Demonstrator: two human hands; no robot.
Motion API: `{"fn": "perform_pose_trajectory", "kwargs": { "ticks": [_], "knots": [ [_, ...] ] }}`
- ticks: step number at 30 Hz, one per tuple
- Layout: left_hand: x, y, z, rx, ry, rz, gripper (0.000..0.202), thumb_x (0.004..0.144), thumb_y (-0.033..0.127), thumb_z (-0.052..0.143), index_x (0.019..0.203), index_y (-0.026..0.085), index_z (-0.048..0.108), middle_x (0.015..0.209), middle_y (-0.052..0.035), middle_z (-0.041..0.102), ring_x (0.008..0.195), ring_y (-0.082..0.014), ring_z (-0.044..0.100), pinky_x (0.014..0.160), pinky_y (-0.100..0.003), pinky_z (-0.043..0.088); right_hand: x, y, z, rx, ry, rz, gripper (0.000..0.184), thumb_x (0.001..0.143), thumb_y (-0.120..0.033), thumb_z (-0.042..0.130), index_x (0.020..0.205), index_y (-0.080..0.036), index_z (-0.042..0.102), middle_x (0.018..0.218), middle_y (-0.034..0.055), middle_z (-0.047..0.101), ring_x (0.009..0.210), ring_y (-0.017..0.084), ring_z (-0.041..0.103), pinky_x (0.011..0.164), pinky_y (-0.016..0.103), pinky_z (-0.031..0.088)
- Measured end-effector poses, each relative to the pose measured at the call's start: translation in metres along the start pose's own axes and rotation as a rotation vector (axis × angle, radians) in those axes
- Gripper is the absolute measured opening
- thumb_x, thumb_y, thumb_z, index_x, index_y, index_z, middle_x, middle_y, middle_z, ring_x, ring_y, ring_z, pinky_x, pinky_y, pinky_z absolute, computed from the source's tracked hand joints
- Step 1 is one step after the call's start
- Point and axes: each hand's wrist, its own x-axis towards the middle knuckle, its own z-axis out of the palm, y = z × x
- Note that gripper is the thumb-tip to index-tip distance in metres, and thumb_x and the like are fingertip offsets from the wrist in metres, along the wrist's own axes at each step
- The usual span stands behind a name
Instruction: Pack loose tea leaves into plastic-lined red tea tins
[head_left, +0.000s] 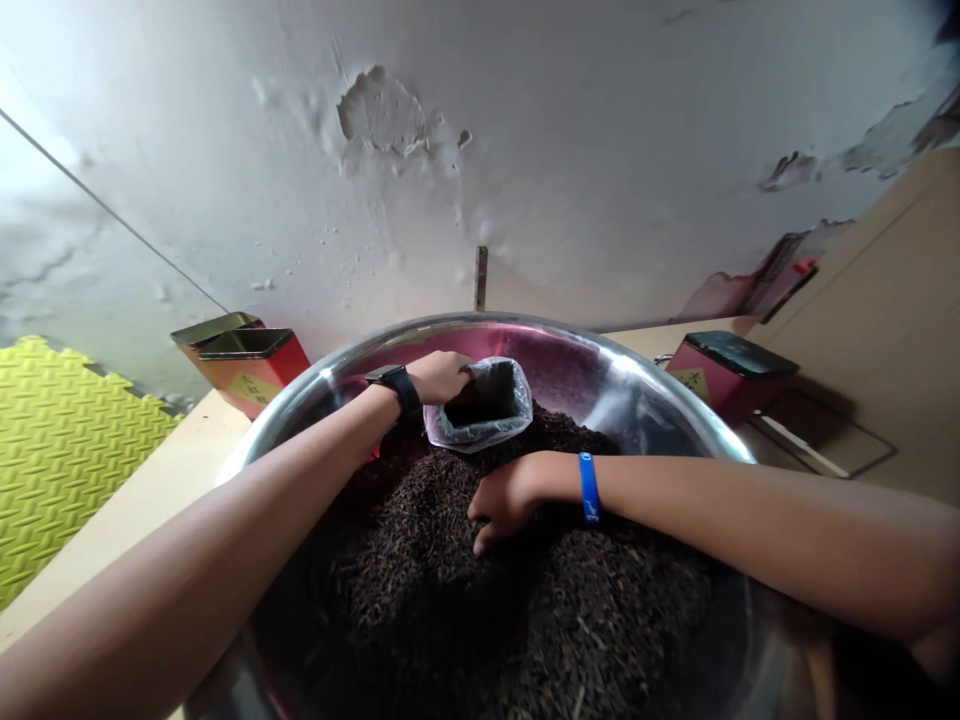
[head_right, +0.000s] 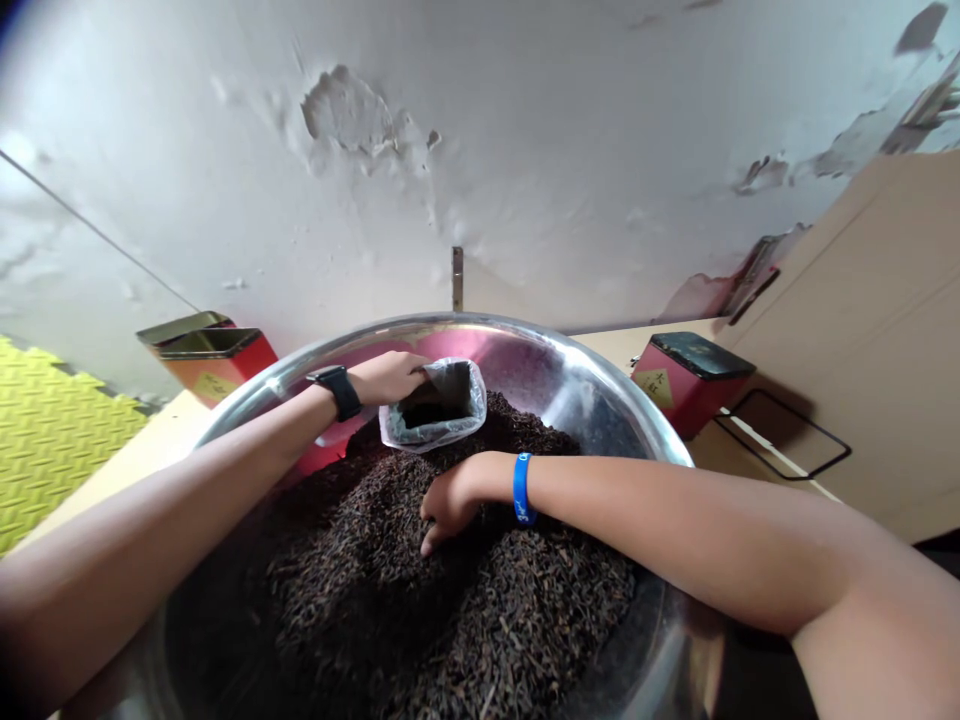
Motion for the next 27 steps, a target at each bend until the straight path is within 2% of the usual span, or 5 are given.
{"fn": "perform_pose_trajectory", "kwargs": {
  "ticks": [9, 13, 16, 20, 27],
  "knots": [
    [-0.001, 0.0, 0.001, -0.003, -0.016, -0.02, 0.028, 0.084, 0.027, 0.035, 0.083, 0.016, 0.061, 0.085, -0.0081, 0.065, 0.069, -0.0167, 0.056, 0.058, -0.025, 0.036, -0.023, -0.017, -0.021, -0.121, 0.567, -0.191, 0.043, 0.087, -0.048, 0.028, 0.088, -0.018, 0.058, 0.064, 0.003, 0.06, 0.05, 0.011, 0.044, 0.051, 0.025, 0.028],
    [0.0, 0.0, 0.0, -0.008, -0.016, -0.017, 0.028, 0.084, 0.027, 0.035, 0.083, 0.015, 0.06, 0.083, -0.0078, 0.064, 0.067, -0.0159, 0.054, 0.056, -0.024, 0.035, -0.037, -0.011, -0.036, -0.087, 0.854, -0.083, 0.045, 0.088, -0.048, 0.026, 0.086, -0.016, 0.058, 0.068, 0.0054, 0.06, 0.057, 0.012, 0.049, 0.055, 0.024, 0.029],
    [0.0, -0.001, -0.001, -0.003, -0.023, 0.031, 0.025, 0.082, 0.027, 0.039, 0.081, 0.013, 0.06, 0.083, -0.0085, 0.064, 0.068, -0.0155, 0.054, 0.058, -0.024, 0.036, -0.04, 0.01, -0.041, -0.075, 1.006, 0.119, 0.046, 0.089, -0.047, 0.025, 0.09, -0.014, 0.058, 0.075, 0.0079, 0.062, 0.064, 0.014, 0.053, 0.059, 0.026, 0.031],
    [-0.001, 0.001, -0.001, -0.017, -0.055, 0.028, 0.024, 0.081, 0.024, 0.039, 0.084, 0.015, 0.061, 0.083, -0.0074, 0.065, 0.069, -0.0159, 0.054, 0.06, -0.025, 0.037, -0.035, 0.038, -0.035, -0.132, 0.935, 0.363, 0.041, 0.086, -0.043, 0.033, 0.095, -0.014, 0.06, 0.078, 0.0099, 0.063, 0.064, 0.016, 0.054, 0.058, 0.028, 0.032],
    [-0.003, 0.001, -0.001, -0.037, -0.076, 0.079, 0.025, 0.079, 0.022, 0.038, 0.088, 0.019, 0.061, 0.089, -0.0049, 0.065, 0.075, -0.0161, 0.056, 0.064, -0.024, 0.038, -0.033, 0.037, -0.027, -0.124, 0.915, 0.274, 0.029, 0.083, -0.035, 0.041, 0.094, -0.016, 0.061, 0.088, 0.009, 0.063, 0.076, 0.017, 0.056, 0.064, 0.028, 0.036]
  ]
}}
